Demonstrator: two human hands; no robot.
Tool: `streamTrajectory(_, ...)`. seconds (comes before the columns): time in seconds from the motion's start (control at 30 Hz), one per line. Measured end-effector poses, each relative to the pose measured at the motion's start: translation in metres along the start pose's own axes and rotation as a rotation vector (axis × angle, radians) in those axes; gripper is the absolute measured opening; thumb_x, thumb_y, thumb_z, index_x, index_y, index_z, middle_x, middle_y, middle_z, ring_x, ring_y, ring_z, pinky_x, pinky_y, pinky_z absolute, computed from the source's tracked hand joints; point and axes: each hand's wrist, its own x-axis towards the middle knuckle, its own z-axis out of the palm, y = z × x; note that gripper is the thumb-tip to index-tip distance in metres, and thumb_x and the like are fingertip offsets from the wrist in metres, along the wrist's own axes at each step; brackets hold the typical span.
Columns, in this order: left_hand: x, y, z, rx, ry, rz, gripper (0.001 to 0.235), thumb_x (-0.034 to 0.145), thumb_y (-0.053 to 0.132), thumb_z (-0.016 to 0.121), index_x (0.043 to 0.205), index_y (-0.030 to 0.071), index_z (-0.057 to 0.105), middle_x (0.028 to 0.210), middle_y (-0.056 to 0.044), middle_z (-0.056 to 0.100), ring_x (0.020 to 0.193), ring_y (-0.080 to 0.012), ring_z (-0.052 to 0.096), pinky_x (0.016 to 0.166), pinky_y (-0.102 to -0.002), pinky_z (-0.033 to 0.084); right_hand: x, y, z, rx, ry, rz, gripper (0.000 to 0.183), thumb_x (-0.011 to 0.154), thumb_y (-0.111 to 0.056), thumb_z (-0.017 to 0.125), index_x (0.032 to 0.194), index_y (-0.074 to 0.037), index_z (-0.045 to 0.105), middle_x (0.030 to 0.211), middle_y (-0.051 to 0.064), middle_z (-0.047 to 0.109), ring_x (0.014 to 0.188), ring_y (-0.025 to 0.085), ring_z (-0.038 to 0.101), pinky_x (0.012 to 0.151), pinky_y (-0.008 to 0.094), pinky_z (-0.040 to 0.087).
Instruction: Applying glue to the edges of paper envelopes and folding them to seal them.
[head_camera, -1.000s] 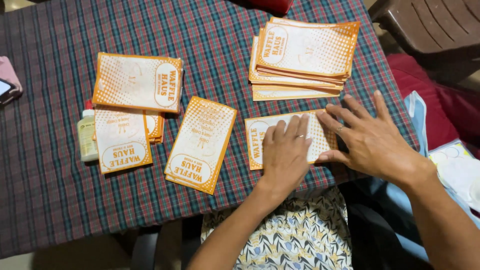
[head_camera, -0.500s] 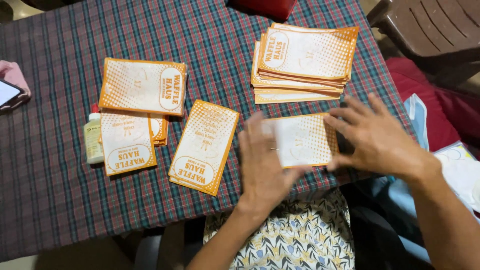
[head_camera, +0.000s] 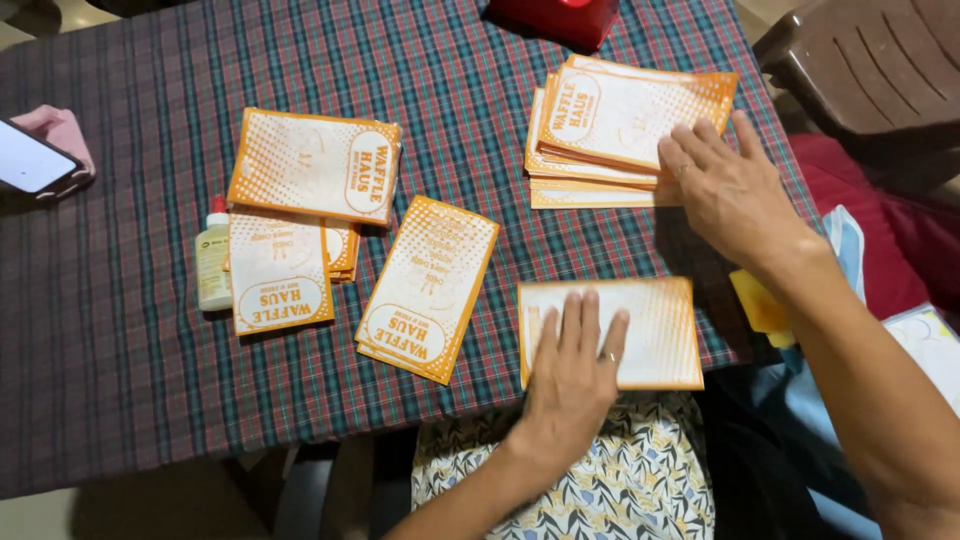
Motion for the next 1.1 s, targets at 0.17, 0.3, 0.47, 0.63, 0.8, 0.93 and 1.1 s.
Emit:
streamTrajectory(0.17, -0.018, -0.002, -0.010, -0.311, 0.165, 0.012, 0.056, 0.080, -0.001, 0.079, 0.134, 0.001, 0.065, 0.123, -0.022, 0.070, 0.115, -0.0370, 0.067, 0.098, -0.045, 0.058, -0.006, -0.007, -0.011, -0.098, 0.162, -0.059, 0.039, 0.092, -0.001, 0.057, 0.129, -0.007, 0.068, 0.127, 0.009, 0.074, 0.124, 0.030, 0.070, 0.120, 0.045, 0.044)
streamTrajectory(0.3, 0.001, -0.064, -0.051, -0.916, -0.232, -0.553, 0.038, 0.084, 0.037, 0.068, 0.121, 0.034, 0.076, 0.119, 0.005, 0.077, 0.108, -0.0185, 0.072, 0.092, -0.030, 0.051, -0.008, -0.015, -0.038, -0.022, 0.420, -0.095, 0.020, 0.093, 0.011, 0.058, 0.102, -0.002, 0.069, 0.104, 0.012, 0.078, 0.111, 0.033, 0.075, 0.106, 0.042, 0.055)
streamTrajectory(0.47, 0.004, -0.166, -0.053, -0.857, 0.008, -0.816, 0.050, 0.089, 0.034, 0.065, 0.137, 0.017, 0.064, 0.124, -0.010, 0.074, 0.112, -0.0295, 0.069, 0.096, -0.044, 0.049, -0.034, -0.047, -0.073, 0.092, 0.459, -0.083, 0.025, 0.094, 0.012, 0.049, 0.103, -0.001, 0.068, 0.106, 0.018, 0.077, 0.107, 0.034, 0.077, 0.098, 0.046, 0.058)
streamTrajectory(0.63, -0.002, -0.182, -0.001, -0.371, 0.202, -0.651, 0.082, 0.078, 0.030, 0.085, 0.146, 0.000, 0.050, 0.127, -0.021, 0.060, 0.122, -0.0401, 0.054, 0.105, -0.050, 0.040, -0.074, -0.085, -0.068, 0.319, 0.325, -0.173, 0.036, 0.089, 0.010, 0.048, 0.121, 0.005, 0.064, 0.120, 0.024, 0.071, 0.116, 0.043, 0.069, 0.106, 0.055, 0.053)
streamTrajectory(0.8, 0.025, -0.123, 0.000, -0.174, 0.615, 0.128, 0.012, 0.093, 0.006, 0.068, 0.103, -0.002, 0.069, 0.108, -0.021, 0.065, 0.089, -0.0401, 0.065, 0.080, -0.052, 0.051, -0.087, -0.111, -0.067, 0.444, 0.453, -0.113, 0.028, 0.097, 0.005, 0.046, 0.104, -0.002, 0.071, 0.101, 0.016, 0.072, 0.104, 0.039, 0.072, 0.092, 0.048, 0.058)
streamTrajectory(0.93, 0.030, -0.063, 0.027, -0.506, 0.569, 0.250, 0.041, 0.092, 0.037, 0.072, 0.115, 0.003, 0.072, 0.117, -0.019, 0.070, 0.113, -0.0392, 0.067, 0.096, -0.051, 0.052, -0.090, -0.110, -0.074, 0.514, 0.446, -0.056, 0.023, 0.100, 0.004, 0.050, 0.104, -0.002, 0.072, 0.106, 0.016, 0.074, 0.107, 0.038, 0.072, 0.091, 0.048, 0.058)
streamTrajectory(1.1, 0.032, -0.040, 0.037, -0.348, 0.666, 0.247, 0.010, 0.096, 0.009, 0.071, 0.099, 0.000, 0.071, 0.093, -0.019, 0.071, 0.091, -0.0387, 0.072, 0.073, -0.043, 0.057, -0.093, -0.105, -0.080, 0.603, 0.464, 0.051, 0.020, 0.098, 0.004, 0.058, 0.105, -0.003, 0.076, 0.106, 0.014, 0.076, 0.106, 0.039, 0.073, 0.088, 0.048, 0.060)
